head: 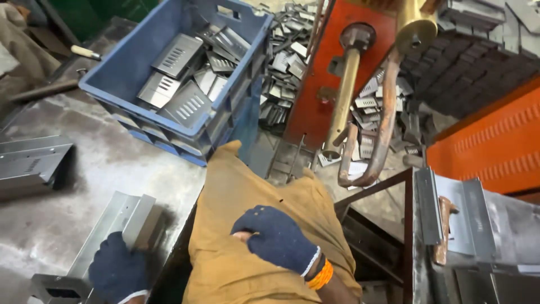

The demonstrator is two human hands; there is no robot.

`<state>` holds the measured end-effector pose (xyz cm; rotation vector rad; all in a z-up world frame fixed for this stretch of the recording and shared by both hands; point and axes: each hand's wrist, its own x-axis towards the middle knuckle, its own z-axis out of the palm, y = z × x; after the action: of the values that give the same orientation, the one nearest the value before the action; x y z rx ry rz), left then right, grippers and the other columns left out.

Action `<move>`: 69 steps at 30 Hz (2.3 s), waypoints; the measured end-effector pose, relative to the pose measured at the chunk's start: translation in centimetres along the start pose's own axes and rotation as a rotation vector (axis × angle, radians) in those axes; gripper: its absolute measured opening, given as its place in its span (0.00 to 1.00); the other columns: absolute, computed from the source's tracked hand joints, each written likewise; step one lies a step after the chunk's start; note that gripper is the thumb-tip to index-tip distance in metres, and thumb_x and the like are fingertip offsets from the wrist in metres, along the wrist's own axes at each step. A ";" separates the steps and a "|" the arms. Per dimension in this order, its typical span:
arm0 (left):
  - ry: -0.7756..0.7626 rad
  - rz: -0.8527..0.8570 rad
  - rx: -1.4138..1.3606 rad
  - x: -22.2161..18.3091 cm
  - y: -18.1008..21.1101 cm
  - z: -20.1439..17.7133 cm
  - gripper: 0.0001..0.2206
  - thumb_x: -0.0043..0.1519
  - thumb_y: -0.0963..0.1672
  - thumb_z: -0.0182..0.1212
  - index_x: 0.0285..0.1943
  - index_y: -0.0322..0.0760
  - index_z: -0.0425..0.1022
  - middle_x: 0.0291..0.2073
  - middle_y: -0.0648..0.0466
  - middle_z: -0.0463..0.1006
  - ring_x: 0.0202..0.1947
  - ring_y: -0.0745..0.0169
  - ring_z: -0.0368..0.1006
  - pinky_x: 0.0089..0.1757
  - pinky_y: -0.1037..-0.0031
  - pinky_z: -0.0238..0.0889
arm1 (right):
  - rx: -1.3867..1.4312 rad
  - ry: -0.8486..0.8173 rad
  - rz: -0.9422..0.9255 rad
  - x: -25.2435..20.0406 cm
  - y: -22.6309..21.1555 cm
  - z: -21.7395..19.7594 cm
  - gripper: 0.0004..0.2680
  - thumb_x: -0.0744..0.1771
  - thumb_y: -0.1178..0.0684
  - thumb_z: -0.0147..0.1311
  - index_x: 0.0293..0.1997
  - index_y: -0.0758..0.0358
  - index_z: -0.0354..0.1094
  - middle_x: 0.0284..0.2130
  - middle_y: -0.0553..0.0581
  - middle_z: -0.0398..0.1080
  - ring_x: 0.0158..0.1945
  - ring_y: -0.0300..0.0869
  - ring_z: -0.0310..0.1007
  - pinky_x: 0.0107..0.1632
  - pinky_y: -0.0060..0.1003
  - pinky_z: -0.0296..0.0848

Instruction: The worker is using a spot welding machine to assemble and fuse metal components for small electrical or equipment boxes.

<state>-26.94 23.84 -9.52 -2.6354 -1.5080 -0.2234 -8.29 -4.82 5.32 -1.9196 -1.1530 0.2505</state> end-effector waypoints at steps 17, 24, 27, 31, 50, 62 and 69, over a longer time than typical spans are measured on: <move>0.883 0.716 -0.689 4.0 8.6 -22.6 0.12 0.61 0.39 0.69 0.52 0.37 0.76 0.46 0.49 0.78 0.49 0.49 0.73 0.50 0.58 0.66 | -0.244 0.592 0.076 6.1 -3.9 2.0 0.21 0.55 0.49 0.72 0.48 0.65 0.72 0.27 0.60 0.74 0.28 0.48 0.75 0.32 0.43 0.72; 0.424 0.568 -0.798 20.1 18.1 -10.4 0.12 0.50 0.42 0.69 0.43 0.39 0.82 0.48 0.44 0.80 0.51 0.42 0.75 0.52 0.60 0.67 | 0.100 0.747 0.458 4.3 -2.9 -2.8 0.13 0.57 0.53 0.70 0.38 0.63 0.71 0.19 0.50 0.67 0.21 0.36 0.62 0.26 0.36 0.63; 0.213 0.727 -0.243 26.7 21.9 -4.3 0.10 0.45 0.49 0.70 0.32 0.49 0.88 0.49 0.42 0.80 0.49 0.41 0.74 0.49 0.53 0.63 | -0.130 0.819 0.469 3.8 -2.0 -3.2 0.14 0.58 0.53 0.73 0.32 0.67 0.66 0.17 0.52 0.63 0.21 0.37 0.58 0.26 0.34 0.61; -0.359 0.684 -0.083 30.1 24.2 -2.5 0.15 0.52 0.50 0.66 0.45 0.45 0.85 0.46 0.46 0.81 0.49 0.43 0.77 0.50 0.55 0.66 | -0.158 0.802 0.542 3.2 -1.4 -2.7 0.14 0.56 0.55 0.73 0.33 0.67 0.68 0.16 0.51 0.63 0.20 0.35 0.59 0.25 0.33 0.62; -0.949 -0.005 -2.733 9.0 20.9 -8.1 0.29 0.65 0.44 0.59 0.74 0.22 0.60 0.61 0.37 0.73 0.59 0.40 0.74 0.57 0.63 0.69 | 0.590 1.044 0.451 -9.3 -6.4 -7.2 0.16 0.62 0.56 0.63 0.52 0.67 0.66 0.41 0.56 0.73 0.42 0.41 0.72 0.46 0.39 0.72; -1.334 0.326 -2.645 -4.5 27.2 -12.8 0.31 0.67 0.59 0.47 0.72 0.39 0.59 0.64 0.46 0.69 0.62 0.49 0.67 0.58 0.58 0.64 | 1.056 1.210 0.254 -7.4 1.6 -13.0 0.23 0.67 0.49 0.56 0.68 0.69 0.57 0.59 0.64 0.70 0.60 0.53 0.73 0.63 0.52 0.74; -1.027 0.416 -2.285 -7.3 30.2 -6.2 0.27 0.69 0.59 0.46 0.61 0.35 0.67 0.38 0.51 0.75 0.34 0.61 0.69 0.31 0.72 0.66 | 1.008 1.191 0.313 -6.4 -1.0 -7.2 0.23 0.68 0.45 0.53 0.67 0.74 0.60 0.53 0.65 0.73 0.55 0.50 0.76 0.57 0.45 0.74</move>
<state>-5.06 1.45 -5.05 -5.2275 0.4237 -1.3667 -8.47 -13.79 8.98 -0.9637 0.1251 -0.1494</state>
